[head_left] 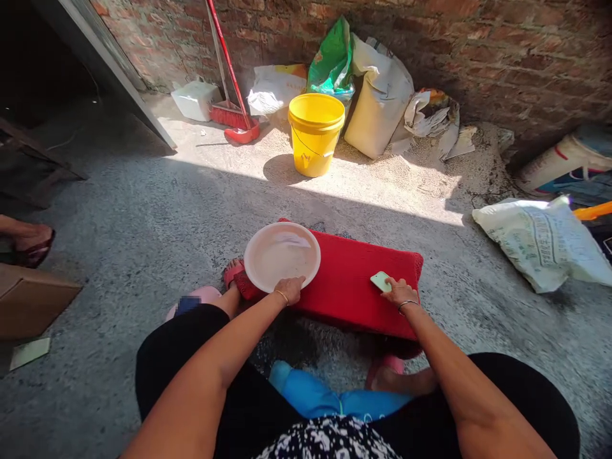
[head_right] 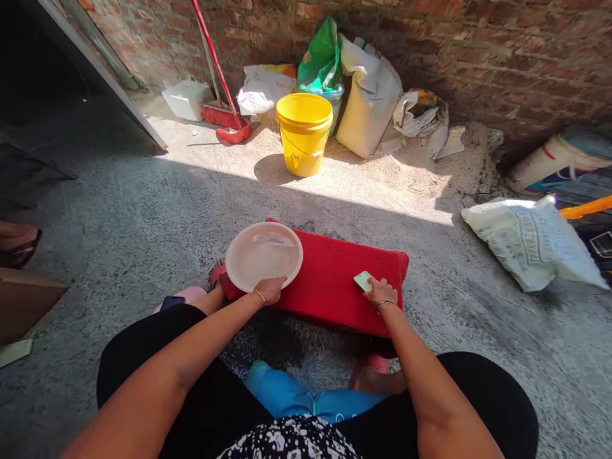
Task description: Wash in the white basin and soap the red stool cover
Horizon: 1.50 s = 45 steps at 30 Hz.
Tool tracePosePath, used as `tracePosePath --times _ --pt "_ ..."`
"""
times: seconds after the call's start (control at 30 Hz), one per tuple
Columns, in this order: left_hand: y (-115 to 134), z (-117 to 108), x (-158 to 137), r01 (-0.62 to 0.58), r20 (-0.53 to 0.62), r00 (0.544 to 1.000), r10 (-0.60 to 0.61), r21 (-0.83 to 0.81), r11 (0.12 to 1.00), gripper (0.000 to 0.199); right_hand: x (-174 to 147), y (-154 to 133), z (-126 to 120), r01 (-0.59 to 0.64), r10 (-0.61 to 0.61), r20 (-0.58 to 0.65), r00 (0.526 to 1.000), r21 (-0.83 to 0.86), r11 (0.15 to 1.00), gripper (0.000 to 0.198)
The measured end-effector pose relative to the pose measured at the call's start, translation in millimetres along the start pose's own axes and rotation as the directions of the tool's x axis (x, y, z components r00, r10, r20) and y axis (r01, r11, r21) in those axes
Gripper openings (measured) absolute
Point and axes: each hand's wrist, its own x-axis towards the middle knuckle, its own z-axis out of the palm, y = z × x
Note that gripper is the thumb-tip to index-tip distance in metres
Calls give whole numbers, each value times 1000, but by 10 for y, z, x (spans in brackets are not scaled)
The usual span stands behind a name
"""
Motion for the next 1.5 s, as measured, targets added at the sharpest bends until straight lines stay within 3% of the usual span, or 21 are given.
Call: tracePosePath --times 0.1,0.23,0.33,0.43,0.5,0.57,0.73,0.87,0.93,1.0,1.1,1.2,1.27,1.37,1.43,1.5 --pt "-20 7 6 -15 -8 1000 15 -6 1000 51 -123 -259 -112 109 -110 -61 992 -24 994 55" --pt "0 23 4 4 -34 999 -4 2 1000 46 -254 -1064 -264 340 -341 -110 934 -23 940 48" --pt "7 27 9 1 -48 999 0 14 1000 46 -301 -1589 -299 419 -420 -89 903 -24 908 47" --pt "-1 28 25 4 -53 999 -2 21 1000 48 -285 -1727 -257 440 -442 -41 896 -34 897 49" --pt "-7 29 41 11 -47 999 -10 27 1000 50 -245 -1539 -204 424 -425 -18 905 -41 905 51" --pt "-8 27 53 15 -43 999 -13 37 999 50 -203 -1145 -144 368 -368 -4 930 -42 929 52" --pt "15 -1 39 24 -56 998 -22 40 999 49 -197 314 -69 66 -63 40 997 -90 994 51" --pt "37 -20 31 62 -64 996 -62 4 998 49 -268 1321 -224 -127 153 126 980 -190 974 42" --pt "40 -11 43 82 -72 994 -82 -1 997 49 -242 1571 -362 -180 208 136 969 -195 964 41" --pt "36 11 61 94 -77 993 -93 6 996 51 -125 1586 -500 -197 219 112 969 -177 964 42" --pt "17 52 87 97 -80 992 -95 31 995 54 199 1142 -656 -124 128 29 991 -117 985 41" --pt "-5 85 101 104 -73 992 -100 63 993 53 533 267 -754 47 -50 -60 997 -50 998 41" --pt "-17 102 106 111 -63 992 -106 79 991 51 673 -399 -804 235 -233 -115 966 1 972 43" --pt "-28 123 111 118 -51 992 -114 98 988 52 760 -1209 -855 421 -414 -112 903 44 906 46" --pt "-31 134 114 120 -37 992 -117 110 987 53 798 -1476 -866 474 -468 -89 879 51 879 48" --pt "-29 140 117 126 -25 992 -124 115 985 54 863 -1466 -853 475 -471 -65 880 51 879 50"
